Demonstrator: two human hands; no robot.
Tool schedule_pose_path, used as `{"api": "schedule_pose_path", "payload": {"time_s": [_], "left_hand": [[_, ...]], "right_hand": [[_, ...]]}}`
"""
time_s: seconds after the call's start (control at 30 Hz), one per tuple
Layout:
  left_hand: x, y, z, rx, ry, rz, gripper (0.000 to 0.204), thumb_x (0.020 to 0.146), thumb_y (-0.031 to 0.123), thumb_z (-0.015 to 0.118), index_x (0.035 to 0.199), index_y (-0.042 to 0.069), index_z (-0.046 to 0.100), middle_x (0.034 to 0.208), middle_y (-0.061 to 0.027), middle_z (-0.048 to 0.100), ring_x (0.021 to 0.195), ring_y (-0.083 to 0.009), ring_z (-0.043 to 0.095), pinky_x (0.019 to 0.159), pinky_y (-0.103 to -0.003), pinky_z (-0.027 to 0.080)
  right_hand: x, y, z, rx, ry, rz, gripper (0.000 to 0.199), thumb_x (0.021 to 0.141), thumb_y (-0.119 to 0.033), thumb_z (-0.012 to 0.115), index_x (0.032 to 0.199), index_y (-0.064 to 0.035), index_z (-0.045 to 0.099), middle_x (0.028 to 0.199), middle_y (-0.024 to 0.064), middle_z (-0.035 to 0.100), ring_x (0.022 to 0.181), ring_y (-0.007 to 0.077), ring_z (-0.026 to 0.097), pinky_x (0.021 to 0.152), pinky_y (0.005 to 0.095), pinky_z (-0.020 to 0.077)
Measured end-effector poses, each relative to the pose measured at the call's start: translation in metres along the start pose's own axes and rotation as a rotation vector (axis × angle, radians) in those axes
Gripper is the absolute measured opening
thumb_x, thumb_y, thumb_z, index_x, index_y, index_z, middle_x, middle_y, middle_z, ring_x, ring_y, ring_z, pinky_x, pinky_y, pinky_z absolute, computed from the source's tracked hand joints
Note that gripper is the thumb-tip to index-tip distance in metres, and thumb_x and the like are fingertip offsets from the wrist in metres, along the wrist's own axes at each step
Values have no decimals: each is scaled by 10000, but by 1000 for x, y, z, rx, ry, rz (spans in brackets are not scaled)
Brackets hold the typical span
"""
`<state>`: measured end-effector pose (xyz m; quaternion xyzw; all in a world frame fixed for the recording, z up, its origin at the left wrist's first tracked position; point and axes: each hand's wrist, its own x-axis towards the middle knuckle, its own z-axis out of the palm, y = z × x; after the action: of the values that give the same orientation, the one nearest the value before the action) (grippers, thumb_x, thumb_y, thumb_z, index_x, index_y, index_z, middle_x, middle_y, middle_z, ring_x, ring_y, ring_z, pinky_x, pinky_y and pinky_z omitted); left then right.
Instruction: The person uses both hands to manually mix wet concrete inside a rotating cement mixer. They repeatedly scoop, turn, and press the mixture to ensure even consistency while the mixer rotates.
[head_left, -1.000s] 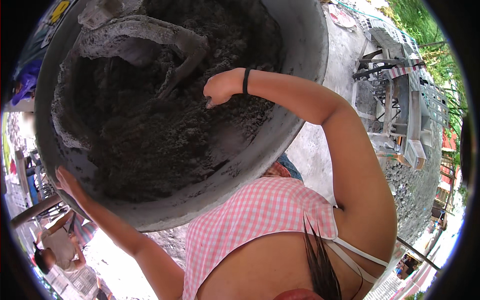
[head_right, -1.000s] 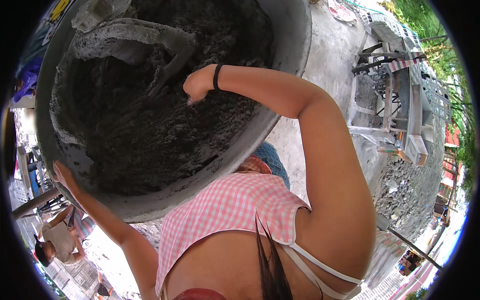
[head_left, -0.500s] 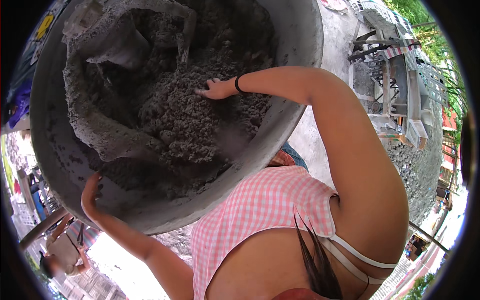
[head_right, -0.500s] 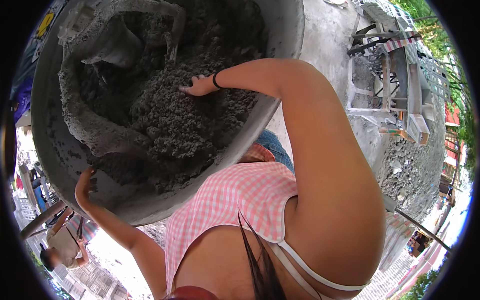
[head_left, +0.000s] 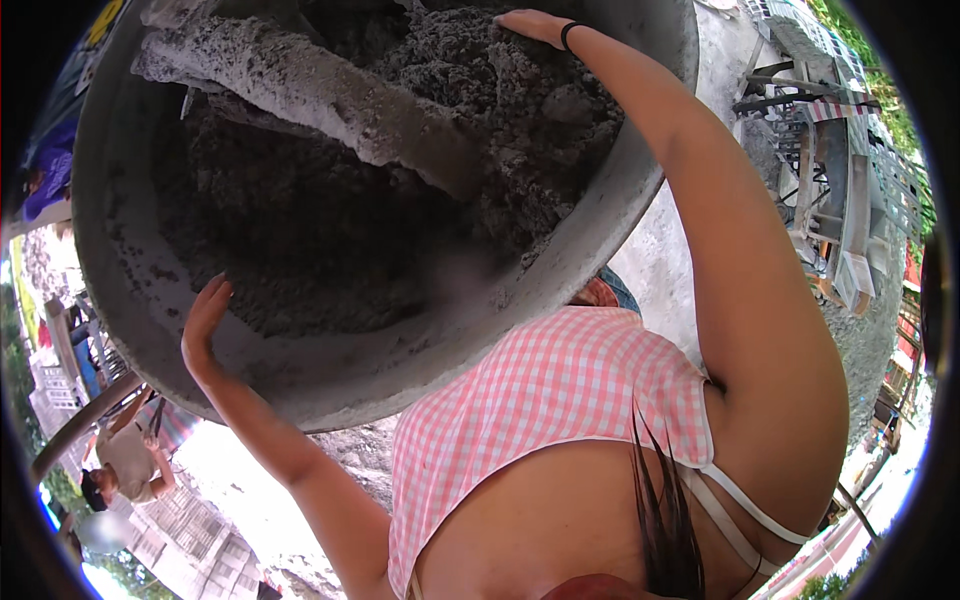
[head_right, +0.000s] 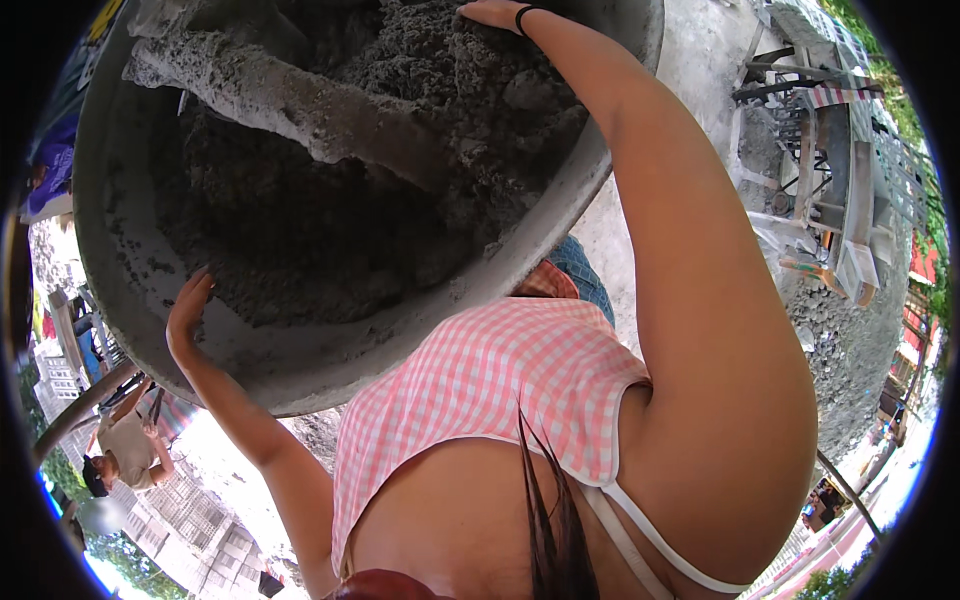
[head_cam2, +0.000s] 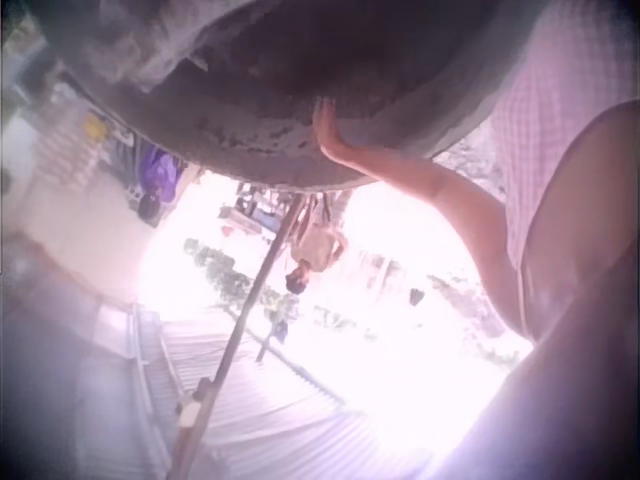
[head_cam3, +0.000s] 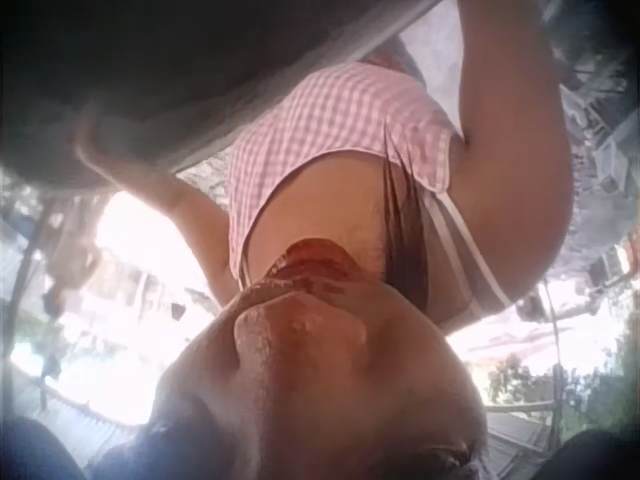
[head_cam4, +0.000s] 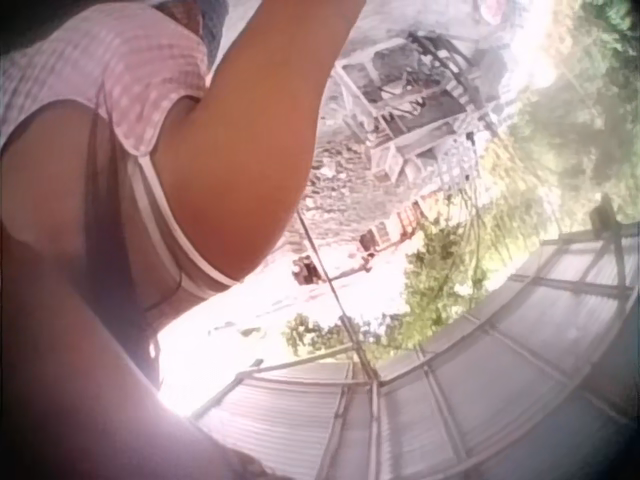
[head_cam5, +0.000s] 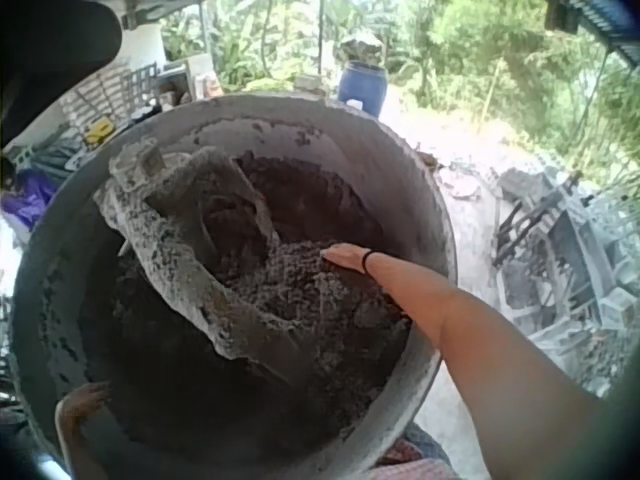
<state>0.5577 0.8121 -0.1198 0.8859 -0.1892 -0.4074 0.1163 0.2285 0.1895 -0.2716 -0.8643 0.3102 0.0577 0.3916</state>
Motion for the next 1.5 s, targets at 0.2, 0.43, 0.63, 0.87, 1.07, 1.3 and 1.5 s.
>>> {"api": "schedule_pose_path", "payload": {"time_s": [0.2,0.43,0.63,0.87,1.07,1.3,1.5], "left_hand": [[43,55,80,125,-314,191,478,924,228,476,1379,83,477,1340,-158,519,1304,-277,428,1022,-368,386],[146,44,79,718,3,346,425,854,251,531,1268,176,590,1487,-128,354,1387,-470,206,1126,-479,288],[238,6,85,585,230,346,421,801,332,539,1196,233,650,1534,-173,240,1389,-476,197,1116,-574,241],[265,12,121,448,-126,104,364,811,356,480,1069,201,684,1362,-164,461,1314,-461,310,1101,-574,222],[230,3,143,244,-337,268,299,840,362,504,958,119,633,1033,-91,610,1123,-358,437,1094,-530,171],[185,-23,203,320,-643,193,370,881,387,462,1059,101,616,1085,-76,597,1192,-277,410,1106,-454,161],[121,23,232,345,-933,35,467,848,452,464,1163,135,600,1316,-81,519,1320,-316,335,1132,-473,171]], "right_hand": [[6,-36,-66,-154,191,169,596,940,-503,437,1325,-55,520,1413,170,455,1308,352,410,1077,476,333],[-2,-16,-74,-297,137,301,554,943,-441,456,1337,-57,513,1391,166,478,1283,340,441,1049,467,371],[-4,-9,0,-634,-121,377,491,952,-359,470,1356,-81,498,1372,157,493,1258,314,473,1027,456,415],[-60,-99,163,-859,-679,-295,424,886,-196,554,1293,-75,553,1238,152,589,1133,314,575,917,480,504],[-66,-136,286,-996,-1089,-606,341,850,-219,636,1162,-81,654,1201,96,627,1090,290,613,826,426,546],[-90,-141,307,-902,-1076,-549,279,852,-204,632,1105,-100,689,1172,80,643,1082,265,618,804,426,551],[-65,-95,243,-1038,-833,-589,373,863,-191,626,1229,-118,607,1274,42,554,1155,229,534,917,442,489]]}}
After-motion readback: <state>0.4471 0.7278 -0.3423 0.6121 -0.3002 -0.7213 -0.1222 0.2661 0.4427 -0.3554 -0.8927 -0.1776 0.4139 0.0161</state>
